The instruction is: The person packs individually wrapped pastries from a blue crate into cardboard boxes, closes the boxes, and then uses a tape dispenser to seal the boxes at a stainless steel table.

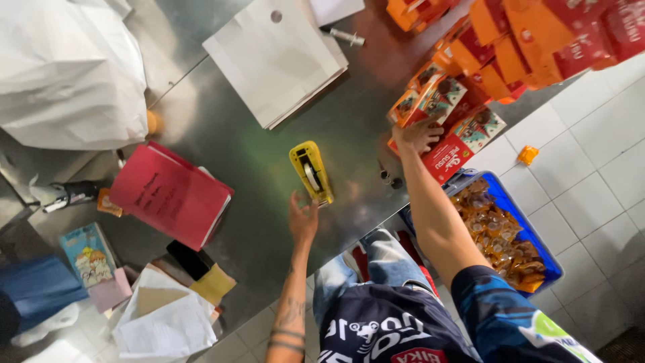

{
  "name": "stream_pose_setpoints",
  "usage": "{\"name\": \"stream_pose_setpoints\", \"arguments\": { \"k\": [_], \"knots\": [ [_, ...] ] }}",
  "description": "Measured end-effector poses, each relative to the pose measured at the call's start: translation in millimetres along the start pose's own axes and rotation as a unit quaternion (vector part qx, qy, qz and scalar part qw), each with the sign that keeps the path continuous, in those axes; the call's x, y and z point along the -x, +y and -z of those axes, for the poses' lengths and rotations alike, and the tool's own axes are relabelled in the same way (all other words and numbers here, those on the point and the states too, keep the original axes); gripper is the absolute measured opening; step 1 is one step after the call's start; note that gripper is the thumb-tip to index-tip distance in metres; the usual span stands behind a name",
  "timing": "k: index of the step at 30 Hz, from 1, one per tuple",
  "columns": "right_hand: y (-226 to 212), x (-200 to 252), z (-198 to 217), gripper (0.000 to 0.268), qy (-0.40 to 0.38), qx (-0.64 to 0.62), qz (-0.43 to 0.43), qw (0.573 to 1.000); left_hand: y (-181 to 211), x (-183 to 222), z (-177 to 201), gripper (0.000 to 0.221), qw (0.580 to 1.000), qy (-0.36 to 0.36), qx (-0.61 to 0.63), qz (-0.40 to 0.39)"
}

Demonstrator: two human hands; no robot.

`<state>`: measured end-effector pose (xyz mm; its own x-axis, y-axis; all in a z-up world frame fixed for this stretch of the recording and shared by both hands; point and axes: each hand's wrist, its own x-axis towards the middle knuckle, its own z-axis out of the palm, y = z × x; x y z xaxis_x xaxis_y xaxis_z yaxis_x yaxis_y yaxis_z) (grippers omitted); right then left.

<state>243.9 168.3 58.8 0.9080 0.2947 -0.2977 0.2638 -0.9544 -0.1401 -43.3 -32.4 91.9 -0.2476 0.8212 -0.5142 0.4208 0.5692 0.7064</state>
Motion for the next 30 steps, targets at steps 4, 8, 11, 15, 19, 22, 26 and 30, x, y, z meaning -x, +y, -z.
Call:
{"name": "stream_pose_setpoints", "arguments": {
  "k": [4, 8, 11, 15, 19, 22, 26, 30],
  "knots": [
    [10.8, 10.7, 2.4, 0.113, 0.12, -0.02, -0.025, 0.992, -7.6, 28.0, 1.4, 0.073, 0.996, 0.075, 0.013, -0.057],
    [80.1, 16.4, -3.8, 0.132, -0.09, -0.261, 0.229, 0.933, 2.3, 44.2, 9.9, 0.07, 0.966, 0.106, -0.017, -0.236],
    [131.6, 45.3, 25.6, 0.134, -0.262, -0.396, 0.321, 0.819, 31.5, 53.5, 26.1, 0.076, 0.893, 0.127, -0.137, -0.41],
    [163.9, 118.3, 94.4, 0.131, -0.553, -0.318, 0.43, 0.639, 45.5, 48.0, 60.3, 0.063, 0.697, 0.156, -0.281, -0.641],
    [149.6, 177.6, 165.4, 0.129, -0.571, -0.09, 0.571, 0.584, 70.3, 50.9, 100.4, 0.061, 0.591, 0.221, -0.453, -0.63],
    [147.8, 191.2, 175.0, 0.132, -0.591, -0.032, 0.619, 0.516, 59.0, 50.0, 128.1, 0.036, 0.597, 0.143, -0.409, -0.675],
    [133.2, 188.1, 200.5, 0.102, -0.615, -0.031, 0.593, 0.518, 4.2, 36.8, 146.6, 0.017, 0.604, 0.101, -0.442, -0.656],
    [130.8, 182.1, 178.3, 0.082, -0.45, -0.117, 0.691, 0.554, -67.1, 26.2, 126.0, 0.064, 0.763, 0.064, -0.394, -0.508]
  ]
}}
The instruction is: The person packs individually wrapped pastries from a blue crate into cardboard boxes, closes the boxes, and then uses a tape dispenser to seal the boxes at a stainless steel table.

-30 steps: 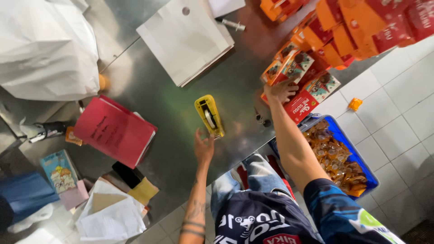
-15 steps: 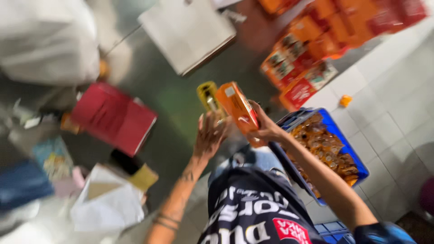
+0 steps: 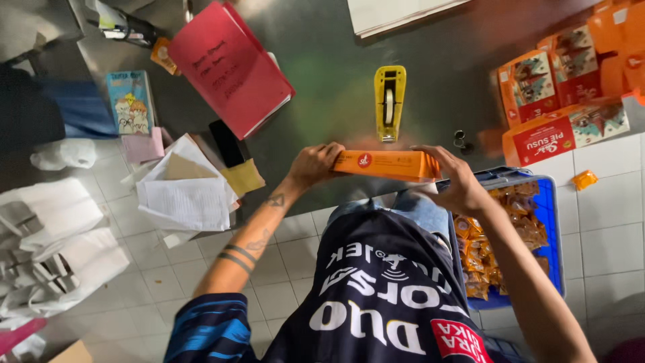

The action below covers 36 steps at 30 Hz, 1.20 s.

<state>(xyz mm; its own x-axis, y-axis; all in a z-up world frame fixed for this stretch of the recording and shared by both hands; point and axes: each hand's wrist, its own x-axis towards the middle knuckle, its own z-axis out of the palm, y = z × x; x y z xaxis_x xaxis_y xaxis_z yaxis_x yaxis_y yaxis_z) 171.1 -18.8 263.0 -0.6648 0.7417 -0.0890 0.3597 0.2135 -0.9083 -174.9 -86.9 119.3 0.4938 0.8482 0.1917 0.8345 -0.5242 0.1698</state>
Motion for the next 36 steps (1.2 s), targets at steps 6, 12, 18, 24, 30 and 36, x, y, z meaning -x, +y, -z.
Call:
{"name": "stream_pose_setpoints", "arguments": {
  "k": [6, 12, 18, 24, 30, 36],
  "knots": [
    [31.5, -26.5, -72.9, 0.027, 0.072, 0.247, 0.152, 0.954, 43.9, 10.9, -117.3, 0.083, 0.959, -0.046, 0.263, 0.094],
    [92.6, -55.6, -105.1, 0.039, 0.066, 0.236, 0.231, 0.942, 39.1, 4.6, -112.6, 0.061, 0.938, 0.157, 0.27, 0.153],
    [46.7, -84.9, -115.9, 0.059, 0.1, 0.047, 0.224, 0.968, 47.6, 17.2, -68.0, 0.064, 0.954, 0.174, 0.184, 0.16],
    [184.2, -54.6, -146.2, 0.029, 0.27, 0.173, -0.063, 0.945, 43.2, 9.3, -28.7, 0.056, 0.887, 0.239, 0.318, 0.234],
    [186.1, -61.1, -168.6, 0.026, 0.314, 0.063, -0.189, 0.928, 56.2, -7.3, -39.6, 0.053, 0.898, 0.257, 0.287, 0.212],
    [170.4, -66.9, -163.6, 0.034, 0.381, -0.017, -0.212, 0.9, 59.1, -19.3, -31.5, 0.065, 0.895, 0.264, 0.296, 0.206]
  ]
}}
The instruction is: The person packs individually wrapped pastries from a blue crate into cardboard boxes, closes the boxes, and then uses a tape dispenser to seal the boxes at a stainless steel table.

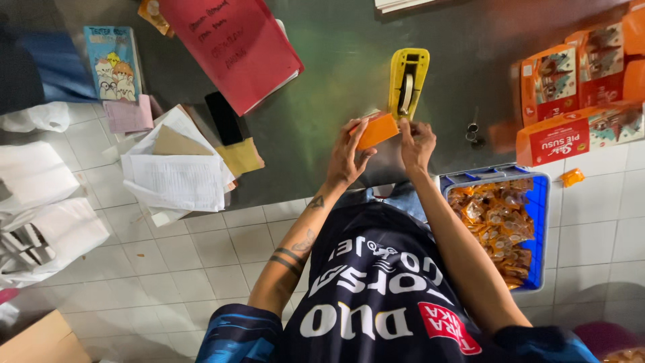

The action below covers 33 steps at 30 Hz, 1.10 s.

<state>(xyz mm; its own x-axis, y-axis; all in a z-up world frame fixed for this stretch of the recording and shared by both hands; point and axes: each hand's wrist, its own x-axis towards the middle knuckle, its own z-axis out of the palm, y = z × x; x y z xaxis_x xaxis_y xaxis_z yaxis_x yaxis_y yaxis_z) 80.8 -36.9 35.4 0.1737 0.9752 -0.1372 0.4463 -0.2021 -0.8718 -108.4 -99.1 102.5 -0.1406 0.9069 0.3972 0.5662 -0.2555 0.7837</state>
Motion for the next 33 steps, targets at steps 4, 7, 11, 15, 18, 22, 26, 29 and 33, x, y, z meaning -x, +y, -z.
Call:
{"name": "stream_pose_setpoints", "arguments": {
  "k": [4, 7, 11, 15, 18, 22, 26, 29, 33],
  "knots": [
    [42.2, 26.3, -4.8, 0.032, -0.018, 0.011, -0.04, 0.999, -5.6, 2.6, -4.8, 0.063, 1.0, 0.011, -0.011, -0.001],
    [66.2, 17.9, -2.7, 0.03, -0.04, 0.07, -0.054, 0.995, -11.3, 7.4, -6.5, 0.061, 1.0, 0.011, -0.007, 0.007],
    [114.7, 11.5, 8.8, 0.018, -0.093, 0.147, -0.091, 0.98, -9.3, 16.5, -0.2, 0.063, 0.999, -0.033, 0.0, 0.032],
    [-99.2, 41.2, 49.6, 0.029, -0.14, -0.08, -0.105, 0.981, -2.0, -0.3, 8.4, 0.066, 0.998, -0.036, 0.02, 0.053],
    [-157.3, 51.5, 54.6, 0.031, -0.116, -0.134, -0.05, 0.983, -11.1, 10.1, -2.2, 0.061, 0.999, -0.023, -0.022, 0.038],
    [-104.2, 38.9, 18.0, 0.045, -0.135, -0.141, -0.081, 0.977, -7.0, 9.1, -1.3, 0.061, 0.999, -0.016, -0.01, 0.032],
    [-76.8, 40.7, 3.5, 0.047, -0.137, -0.165, -0.097, 0.972, -4.6, 19.5, 7.7, 0.064, 0.998, -0.036, -0.018, 0.041],
    [-68.0, 27.9, -8.6, 0.049, -0.102, -0.166, -0.135, 0.972, -22.0, 13.3, -7.4, 0.06, 0.998, -0.037, -0.039, 0.009],
    [36.3, 33.7, -51.6, 0.058, -0.122, -0.249, -0.18, 0.944, -8.8, 4.6, 3.3, 0.063, 0.998, -0.015, -0.058, 0.015]
  ]
}}
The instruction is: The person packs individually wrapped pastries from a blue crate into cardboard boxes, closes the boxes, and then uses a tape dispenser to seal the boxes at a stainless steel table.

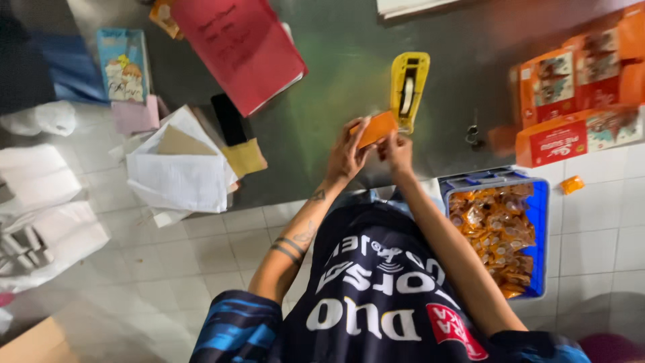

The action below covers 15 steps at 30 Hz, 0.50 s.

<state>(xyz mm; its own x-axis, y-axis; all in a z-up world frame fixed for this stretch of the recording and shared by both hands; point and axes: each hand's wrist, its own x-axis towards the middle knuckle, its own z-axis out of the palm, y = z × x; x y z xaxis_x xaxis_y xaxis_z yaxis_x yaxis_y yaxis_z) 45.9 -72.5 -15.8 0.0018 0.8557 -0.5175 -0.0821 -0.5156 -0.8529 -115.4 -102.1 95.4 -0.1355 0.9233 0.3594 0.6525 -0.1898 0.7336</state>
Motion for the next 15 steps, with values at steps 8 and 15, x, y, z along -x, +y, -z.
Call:
{"name": "stream_pose_setpoints", "arguments": {
  "k": [8, 15],
  "knots": [
    [-37.7, 10.0, 24.2, 0.035, 0.168, 0.298, 0.187, 0.921, -38.0, 10.9, -32.9, 0.067, 0.986, 0.1, 0.0, 0.134],
    [-36.9, -26.8, 49.5, 0.019, 0.113, 0.441, 0.249, 0.855, -4.6, -17.8, 6.3, 0.057, 0.956, 0.007, -0.207, 0.208]
  ]
}}
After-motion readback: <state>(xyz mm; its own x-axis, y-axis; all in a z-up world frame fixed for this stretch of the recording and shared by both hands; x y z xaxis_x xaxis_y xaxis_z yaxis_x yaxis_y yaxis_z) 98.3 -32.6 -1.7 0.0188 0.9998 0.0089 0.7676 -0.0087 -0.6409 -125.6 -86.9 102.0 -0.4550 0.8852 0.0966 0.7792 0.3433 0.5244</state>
